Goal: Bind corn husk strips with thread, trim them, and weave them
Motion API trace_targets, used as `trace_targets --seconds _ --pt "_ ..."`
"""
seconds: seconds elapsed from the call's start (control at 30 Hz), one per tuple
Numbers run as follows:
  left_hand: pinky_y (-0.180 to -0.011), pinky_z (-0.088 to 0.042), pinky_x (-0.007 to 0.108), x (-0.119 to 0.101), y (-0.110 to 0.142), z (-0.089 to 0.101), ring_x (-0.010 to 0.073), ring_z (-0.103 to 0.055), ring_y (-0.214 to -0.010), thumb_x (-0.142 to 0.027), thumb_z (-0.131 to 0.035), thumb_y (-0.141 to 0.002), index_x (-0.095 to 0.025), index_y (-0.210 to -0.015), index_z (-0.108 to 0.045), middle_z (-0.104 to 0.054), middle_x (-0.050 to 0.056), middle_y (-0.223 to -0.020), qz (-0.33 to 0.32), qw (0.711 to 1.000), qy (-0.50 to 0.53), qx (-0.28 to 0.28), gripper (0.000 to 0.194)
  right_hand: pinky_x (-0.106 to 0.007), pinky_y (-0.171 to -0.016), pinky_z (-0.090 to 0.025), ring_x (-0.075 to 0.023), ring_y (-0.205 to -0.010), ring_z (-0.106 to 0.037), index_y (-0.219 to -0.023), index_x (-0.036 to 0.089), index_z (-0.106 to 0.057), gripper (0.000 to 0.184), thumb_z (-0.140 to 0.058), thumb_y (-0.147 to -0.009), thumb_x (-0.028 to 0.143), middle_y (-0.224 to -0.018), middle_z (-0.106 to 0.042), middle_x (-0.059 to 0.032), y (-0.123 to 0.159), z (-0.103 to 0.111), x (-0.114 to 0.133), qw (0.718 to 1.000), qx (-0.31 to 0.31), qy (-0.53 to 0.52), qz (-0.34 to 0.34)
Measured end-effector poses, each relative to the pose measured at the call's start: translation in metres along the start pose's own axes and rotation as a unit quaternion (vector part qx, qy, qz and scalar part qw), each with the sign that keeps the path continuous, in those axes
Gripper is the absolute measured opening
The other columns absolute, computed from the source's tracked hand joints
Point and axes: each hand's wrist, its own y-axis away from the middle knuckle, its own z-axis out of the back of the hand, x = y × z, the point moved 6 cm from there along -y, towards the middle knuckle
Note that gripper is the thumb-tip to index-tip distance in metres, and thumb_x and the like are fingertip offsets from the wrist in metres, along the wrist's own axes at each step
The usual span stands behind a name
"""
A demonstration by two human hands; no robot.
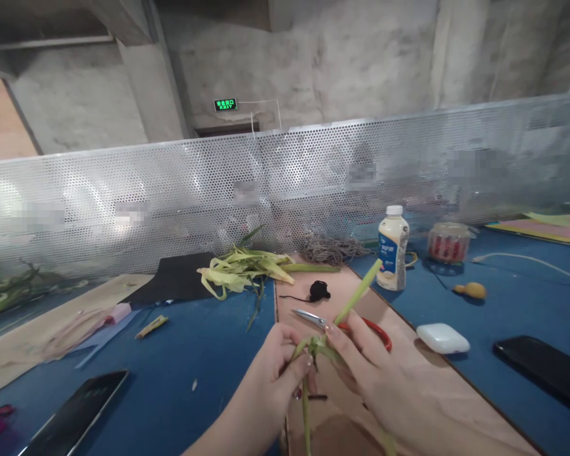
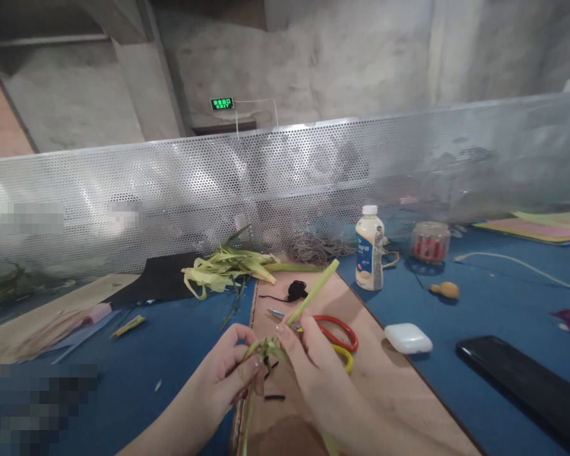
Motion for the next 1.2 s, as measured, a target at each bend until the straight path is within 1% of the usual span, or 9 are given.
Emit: trace_targets --seconds 0.2,0.37,0.53,0.67,0.8,0.87,0.93,1.07,1.2 --pt "-0.047 -0.025 0.021 -0.003 -0.004 0.006 0.0073 -0.036 -0.045 -0.036 -0.045 -0.084 -0.020 -0.081 -0.035 -0.052 -0.006 -0.056 -0.024 1.000 0.016 0.007 0.019 -0.027 -0.048 -0.044 -0.0168 -0.053 -0.052 -0.066 0.023 -0.046 0.027 -0.035 -0.084 0.040 -0.053 -0.050 -0.0007 -0.001 0.003 -0.001 1.000 -0.001 0.014 -0.007" --pt "-0.047 -0.025 0.021 -0.008 -0.004 0.006 0.0069 -0.034 -0.045 -0.039 -0.047 -0.083 -0.020 -0.080 -0.036 -0.049 -0.007 -0.055 -0.020 0.999 0.019 0.017 0.022 -0.024 -0.043 -0.040 -0.0135 -0.044 -0.047 -0.067 0.022 -0.045 0.031 -0.033 -0.086 0.044 -0.048 -0.044 0.0030 -0.002 0.001 -0.013 1.000 0.015 0.007 -0.026" --pt "-0.047 -0.024 0.020 -0.008 -0.003 0.007 0.0067 -0.035 -0.046 -0.037 -0.047 -0.083 -0.020 -0.081 -0.037 -0.049 -0.007 -0.056 -0.009 0.999 0.023 0.022 0.021 -0.026 -0.061 -0.046 -0.0156 -0.066 -0.055 -0.081 0.020 -0.048 0.027 -0.036 -0.085 0.044 -0.068 -0.055 -0.0002 -0.004 0.002 -0.017 1.000 -0.003 0.016 -0.006" --pt "-0.045 -0.023 0.019 -0.012 -0.003 0.006 0.0057 -0.034 -0.045 -0.037 -0.045 -0.085 -0.019 -0.081 -0.038 -0.047 -0.007 -0.055 -0.025 0.999 0.028 0.022 0.019 -0.026 -0.061 -0.046 -0.0173 -0.071 -0.055 -0.084 0.020 -0.049 0.030 -0.036 -0.085 0.046 -0.073 -0.058 -0.0023 -0.004 0.005 -0.014 1.000 -0.015 0.010 -0.003" --pt "-0.044 -0.022 0.018 -0.014 -0.002 0.004 0.0047 -0.031 -0.043 -0.035 -0.045 -0.085 -0.018 -0.081 -0.040 -0.047 -0.007 -0.054 -0.029 0.998 0.041 0.025 0.018 -0.026 -0.067 -0.045 -0.0166 -0.074 -0.055 -0.083 0.020 -0.049 0.029 -0.038 -0.085 0.046 -0.077 -0.059 -0.0029 -0.004 0.007 -0.011 1.000 -0.024 -0.008 0.007" --pt "-0.043 -0.021 0.018 -0.013 -0.002 0.005 0.0045 -0.030 -0.043 -0.035 -0.046 -0.084 -0.018 -0.082 -0.042 -0.049 -0.007 -0.054 -0.022 0.998 0.050 0.021 0.018 -0.025 -0.067 -0.045 -0.0155 -0.072 -0.055 -0.083 0.020 -0.049 0.028 -0.038 -0.085 0.046 -0.075 -0.059 -0.0017 -0.004 0.007 -0.010 1.000 -0.017 -0.017 0.006" --pt "-0.042 -0.020 0.018 -0.010 -0.002 0.005 0.0047 -0.030 -0.042 -0.034 -0.049 -0.083 -0.017 -0.089 -0.046 -0.050 -0.006 -0.054 -0.007 0.998 0.062 0.015 0.018 -0.024 -0.064 -0.045 -0.0146 -0.069 -0.055 -0.082 0.020 -0.049 0.027 -0.038 -0.085 0.045 -0.072 -0.058 -0.0007 -0.004 0.005 -0.009 1.000 -0.002 -0.017 0.005" --pt "-0.043 -0.021 0.018 -0.008 -0.003 0.004 0.0051 -0.036 -0.044 -0.032 -0.055 -0.077 -0.020 -0.109 -0.047 -0.057 -0.003 -0.068 0.032 0.995 0.095 0.008 0.036 -0.024 -0.058 -0.045 -0.0140 -0.061 -0.053 -0.081 0.020 -0.049 0.025 -0.036 -0.087 0.041 -0.066 -0.056 0.0002 -0.004 0.003 -0.006 1.000 0.010 0.019 0.006" --pt "-0.045 -0.022 0.019 -0.011 -0.002 -0.001 0.0062 -0.035 -0.049 -0.029 -0.057 -0.075 -0.013 -0.095 -0.055 -0.057 0.000 -0.069 0.067 0.994 0.082 0.011 0.025 -0.022 -0.051 -0.043 -0.0130 -0.051 -0.051 -0.076 0.020 -0.051 0.020 -0.041 -0.084 0.036 -0.058 -0.054 0.0005 -0.002 0.004 0.000 0.999 0.028 0.039 0.017"
